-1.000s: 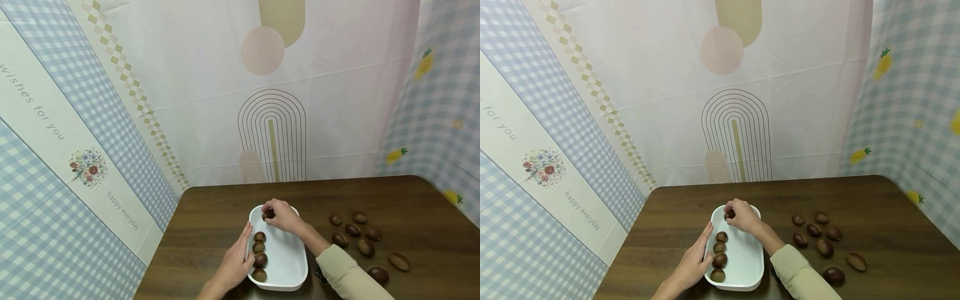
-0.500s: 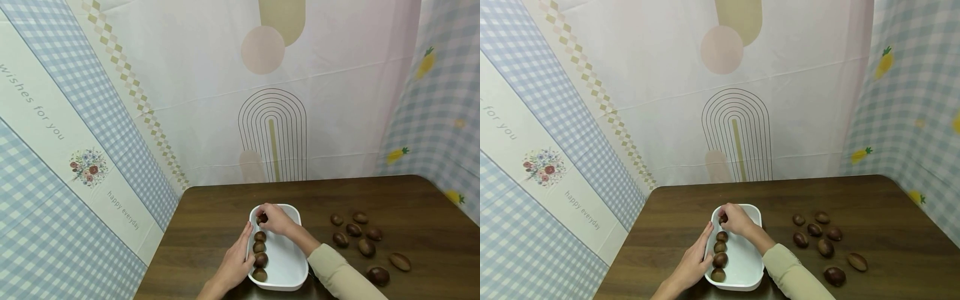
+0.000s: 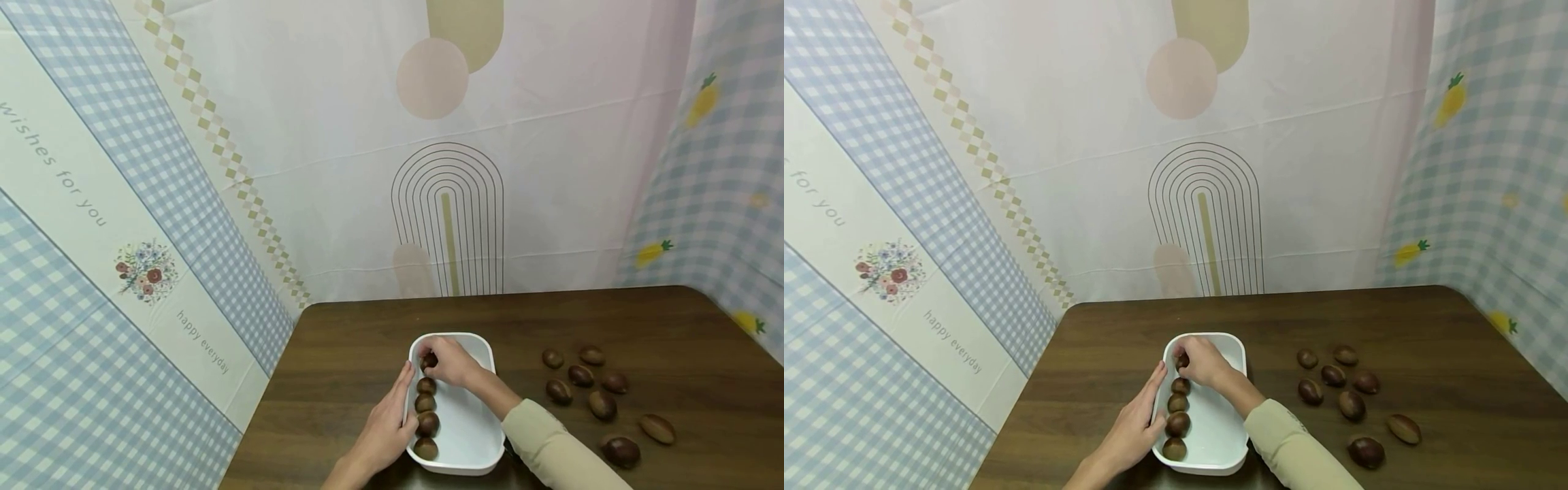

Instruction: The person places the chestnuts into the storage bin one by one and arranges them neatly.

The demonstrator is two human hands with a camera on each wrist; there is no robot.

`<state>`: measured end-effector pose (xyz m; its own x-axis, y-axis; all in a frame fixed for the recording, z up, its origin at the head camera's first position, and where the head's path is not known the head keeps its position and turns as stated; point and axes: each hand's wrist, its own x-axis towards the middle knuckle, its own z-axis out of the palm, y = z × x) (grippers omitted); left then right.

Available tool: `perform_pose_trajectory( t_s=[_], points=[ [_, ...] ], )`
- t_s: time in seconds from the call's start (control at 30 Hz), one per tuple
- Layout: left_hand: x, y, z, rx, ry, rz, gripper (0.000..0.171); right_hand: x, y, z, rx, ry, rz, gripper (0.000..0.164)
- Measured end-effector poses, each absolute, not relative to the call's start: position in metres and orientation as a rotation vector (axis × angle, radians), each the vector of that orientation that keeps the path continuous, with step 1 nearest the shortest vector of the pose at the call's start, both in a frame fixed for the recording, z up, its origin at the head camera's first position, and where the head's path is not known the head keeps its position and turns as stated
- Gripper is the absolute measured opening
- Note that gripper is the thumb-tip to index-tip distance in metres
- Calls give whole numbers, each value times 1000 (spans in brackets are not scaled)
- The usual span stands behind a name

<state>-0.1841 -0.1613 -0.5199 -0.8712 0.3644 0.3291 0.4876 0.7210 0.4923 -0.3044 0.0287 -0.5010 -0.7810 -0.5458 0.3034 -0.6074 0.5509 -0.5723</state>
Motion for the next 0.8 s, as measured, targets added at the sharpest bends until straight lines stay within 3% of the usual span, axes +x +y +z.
perform_pose_trajectory(
  t_s=[0.8],
  points=[
    [-184, -161, -520, -676, -2713, -863, 79, -301, 30, -502, 948, -2727, 1104, 24]
  ],
)
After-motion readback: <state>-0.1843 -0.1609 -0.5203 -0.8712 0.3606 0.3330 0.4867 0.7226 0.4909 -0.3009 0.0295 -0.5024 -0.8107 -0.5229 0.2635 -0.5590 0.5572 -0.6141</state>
